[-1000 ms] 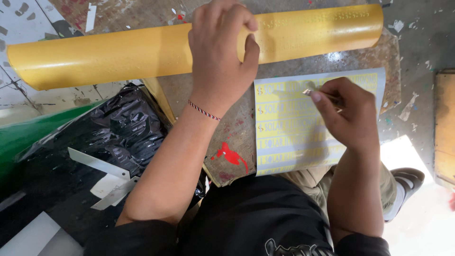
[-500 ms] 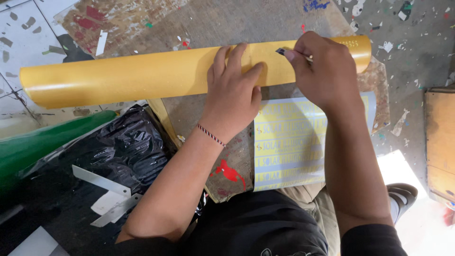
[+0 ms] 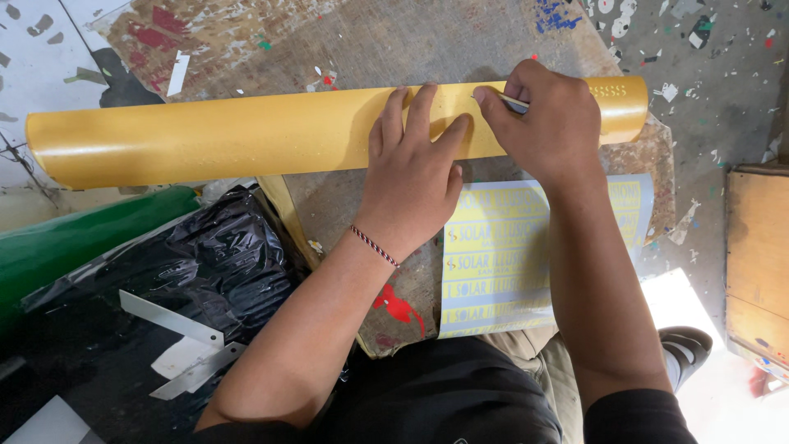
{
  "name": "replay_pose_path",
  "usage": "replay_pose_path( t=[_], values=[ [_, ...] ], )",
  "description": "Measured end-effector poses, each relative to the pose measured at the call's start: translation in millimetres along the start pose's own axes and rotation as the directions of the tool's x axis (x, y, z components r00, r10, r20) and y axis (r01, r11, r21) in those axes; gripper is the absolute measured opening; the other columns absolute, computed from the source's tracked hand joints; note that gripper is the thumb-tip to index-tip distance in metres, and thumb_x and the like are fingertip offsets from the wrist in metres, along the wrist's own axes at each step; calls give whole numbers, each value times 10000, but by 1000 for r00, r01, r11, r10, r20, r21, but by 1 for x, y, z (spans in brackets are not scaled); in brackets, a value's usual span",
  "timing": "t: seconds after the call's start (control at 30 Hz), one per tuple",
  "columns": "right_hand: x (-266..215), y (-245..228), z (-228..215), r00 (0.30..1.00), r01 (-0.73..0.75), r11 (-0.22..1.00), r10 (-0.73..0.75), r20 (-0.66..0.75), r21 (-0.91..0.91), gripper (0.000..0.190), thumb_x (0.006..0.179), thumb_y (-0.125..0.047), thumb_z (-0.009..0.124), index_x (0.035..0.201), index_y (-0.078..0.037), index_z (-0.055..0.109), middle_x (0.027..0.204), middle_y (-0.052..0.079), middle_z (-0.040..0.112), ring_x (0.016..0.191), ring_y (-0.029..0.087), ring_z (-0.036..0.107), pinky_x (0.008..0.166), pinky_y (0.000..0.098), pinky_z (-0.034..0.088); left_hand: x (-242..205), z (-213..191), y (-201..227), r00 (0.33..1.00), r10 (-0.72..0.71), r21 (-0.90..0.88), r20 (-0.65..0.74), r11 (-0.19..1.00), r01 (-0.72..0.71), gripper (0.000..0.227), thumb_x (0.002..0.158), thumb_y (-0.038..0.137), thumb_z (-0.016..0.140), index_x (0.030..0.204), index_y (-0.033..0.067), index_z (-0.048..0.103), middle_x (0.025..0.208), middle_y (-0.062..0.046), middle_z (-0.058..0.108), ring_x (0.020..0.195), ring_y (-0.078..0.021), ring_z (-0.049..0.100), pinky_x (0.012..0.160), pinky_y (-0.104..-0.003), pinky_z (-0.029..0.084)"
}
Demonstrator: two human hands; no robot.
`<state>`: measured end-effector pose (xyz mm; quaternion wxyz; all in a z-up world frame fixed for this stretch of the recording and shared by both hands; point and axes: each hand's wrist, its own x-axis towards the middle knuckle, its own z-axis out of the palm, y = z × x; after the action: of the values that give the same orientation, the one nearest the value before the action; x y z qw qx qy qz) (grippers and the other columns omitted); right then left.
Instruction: The person uses a utility knife to cut individual stickers from a yellow sheet labeled 'SOLAR ILLUSIONS'. They hold the sheet steady with one hand while carefully tracing the outlines of the printed text with the blade in the other hand.
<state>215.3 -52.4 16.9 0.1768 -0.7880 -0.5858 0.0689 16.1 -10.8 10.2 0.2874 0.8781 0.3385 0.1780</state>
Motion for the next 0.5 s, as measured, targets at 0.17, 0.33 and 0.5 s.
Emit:
replay_pose_path(
  t=[0.17,0.33,0.5],
  values=[
    [0,1,2,1000,-12,1000,12,2,2,369,979,-346,841,863,-40,672,740,120,688,656,314,679,591,409,513,-1,2,-1,1000,1,8,11,1000,-1,540,843,180,737,1364,99,618,1542,-212,342,1459,-472,272,1166,-610,295],
    [0,0,2,1000,-11,1000,11,-2,-1,361,977,-345,843,867,-41,682,751,116,695,656,308,681,588,406,514,-1,3,-1,1000,-4,6,18,1000,4,540,845,187,736,1363,94,613,1541,-213,339,1461,-475,260,1167,-615,288],
    [1,-2,1,1000,-6,1000,6,3,-9,356,975,-338,844,864,-36,692,752,119,697,647,308,678,590,406,515,0,3,-1,1000,-3,7,21,1000,3,535,850,200,735,1357,86,611,1537,-217,335,1458,-482,246,1160,-623,280]
  ],
)
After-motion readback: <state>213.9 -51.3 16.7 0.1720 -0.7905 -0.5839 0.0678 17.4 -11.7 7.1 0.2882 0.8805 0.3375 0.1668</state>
